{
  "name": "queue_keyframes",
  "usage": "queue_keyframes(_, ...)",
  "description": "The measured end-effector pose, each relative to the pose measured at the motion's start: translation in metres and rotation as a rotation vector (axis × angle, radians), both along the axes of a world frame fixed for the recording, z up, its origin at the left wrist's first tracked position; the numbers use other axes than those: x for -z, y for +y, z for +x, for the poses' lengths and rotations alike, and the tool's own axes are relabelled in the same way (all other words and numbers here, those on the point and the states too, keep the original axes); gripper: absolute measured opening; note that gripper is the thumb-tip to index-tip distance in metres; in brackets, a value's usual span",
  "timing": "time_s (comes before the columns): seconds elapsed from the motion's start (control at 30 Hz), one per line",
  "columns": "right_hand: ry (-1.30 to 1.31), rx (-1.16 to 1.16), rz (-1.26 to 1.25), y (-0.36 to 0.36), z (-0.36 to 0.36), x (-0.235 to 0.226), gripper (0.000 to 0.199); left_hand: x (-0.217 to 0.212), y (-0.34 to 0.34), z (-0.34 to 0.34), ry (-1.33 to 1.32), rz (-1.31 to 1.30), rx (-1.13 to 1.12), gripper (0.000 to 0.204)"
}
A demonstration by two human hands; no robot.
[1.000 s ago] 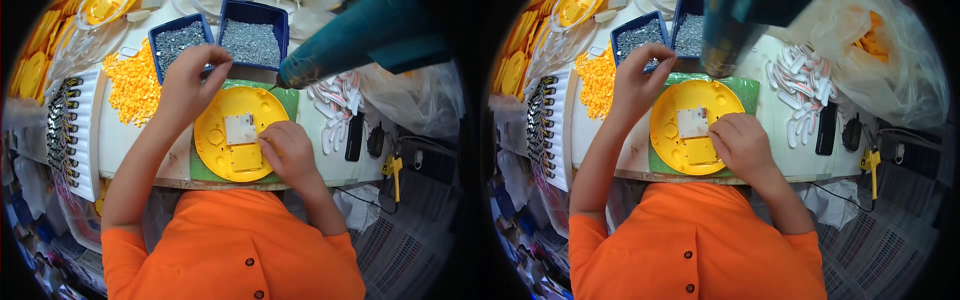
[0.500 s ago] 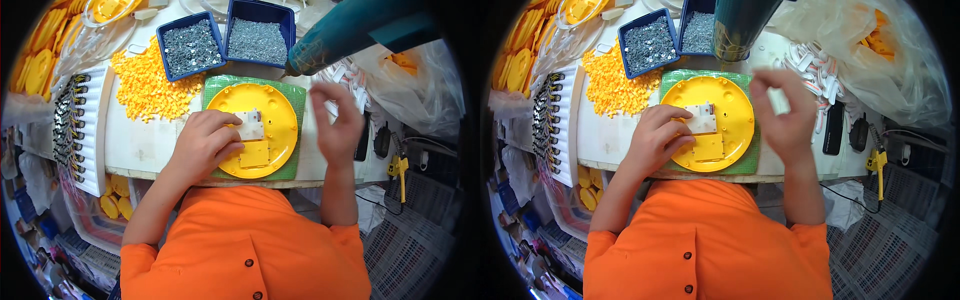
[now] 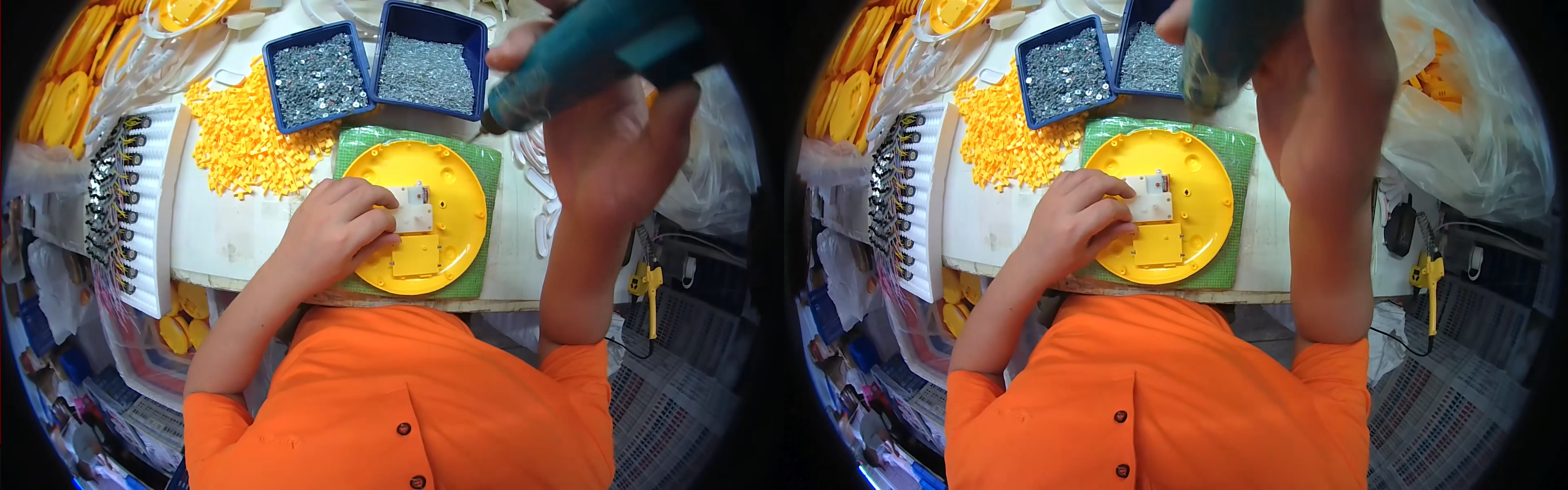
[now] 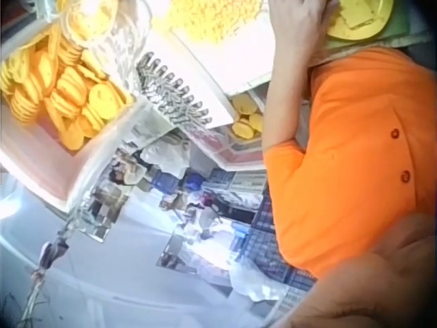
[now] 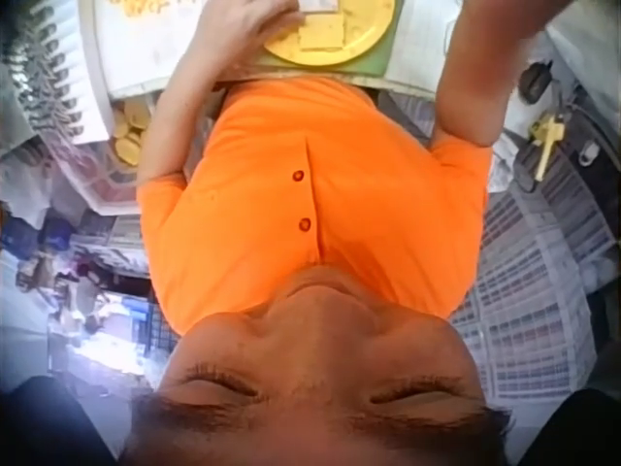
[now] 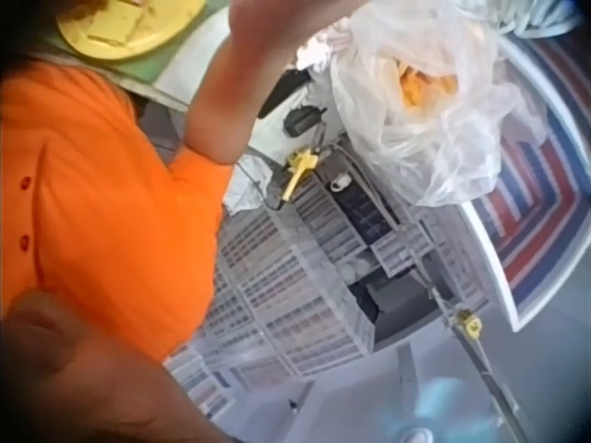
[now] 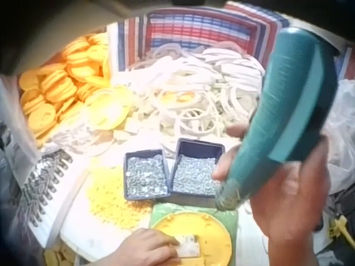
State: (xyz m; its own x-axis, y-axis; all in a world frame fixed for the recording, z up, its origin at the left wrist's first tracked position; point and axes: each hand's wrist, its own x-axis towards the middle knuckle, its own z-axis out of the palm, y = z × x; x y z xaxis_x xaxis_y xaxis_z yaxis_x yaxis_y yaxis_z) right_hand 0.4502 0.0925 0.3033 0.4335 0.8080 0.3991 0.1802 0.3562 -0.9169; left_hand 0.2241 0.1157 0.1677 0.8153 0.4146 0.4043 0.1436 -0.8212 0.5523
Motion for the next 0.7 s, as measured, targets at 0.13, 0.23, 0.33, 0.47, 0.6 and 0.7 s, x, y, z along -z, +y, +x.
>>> queue_keyframes(0.13, 0.191, -0.799, 0.006, -0.024, 0.046, 0.025, 0.101, -0.002, 0.002, 0.001, 0.015, 0.031, 0.040, 0.025)
queue_keyframes(0.23, 0.431, -0.583, 0.001, -0.047, 0.016, 0.039, 0.102, -0.007, 0.009, -0.002, 0.036, 0.030, 0.060, 0.032)
queue_keyframes(0.33, 0.540, -0.509, -0.015, -0.070, 0.006, 0.058, 0.101, -0.017, 0.018, 0.012, 0.071, 0.062, 0.132, 0.044)
queue_keyframes(0.47, 0.540, -0.522, -0.037, -0.078, -0.016, 0.070, 0.097, -0.013, 0.021, 0.036, 0.168, 0.091, 0.260, 0.071)
queue_keyframes(0.6, 0.530, -0.489, 0.073, -0.083, -0.026, 0.078, 0.089, 0.007, 0.016, 0.041, 0.203, 0.024, 0.259, 0.081)
queue_keyframes(0.7, 0.505, -0.478, 0.104, -0.083, -0.028, 0.087, 0.086, 0.009, 0.016, 0.040, 0.233, -0.014, 0.240, 0.085)
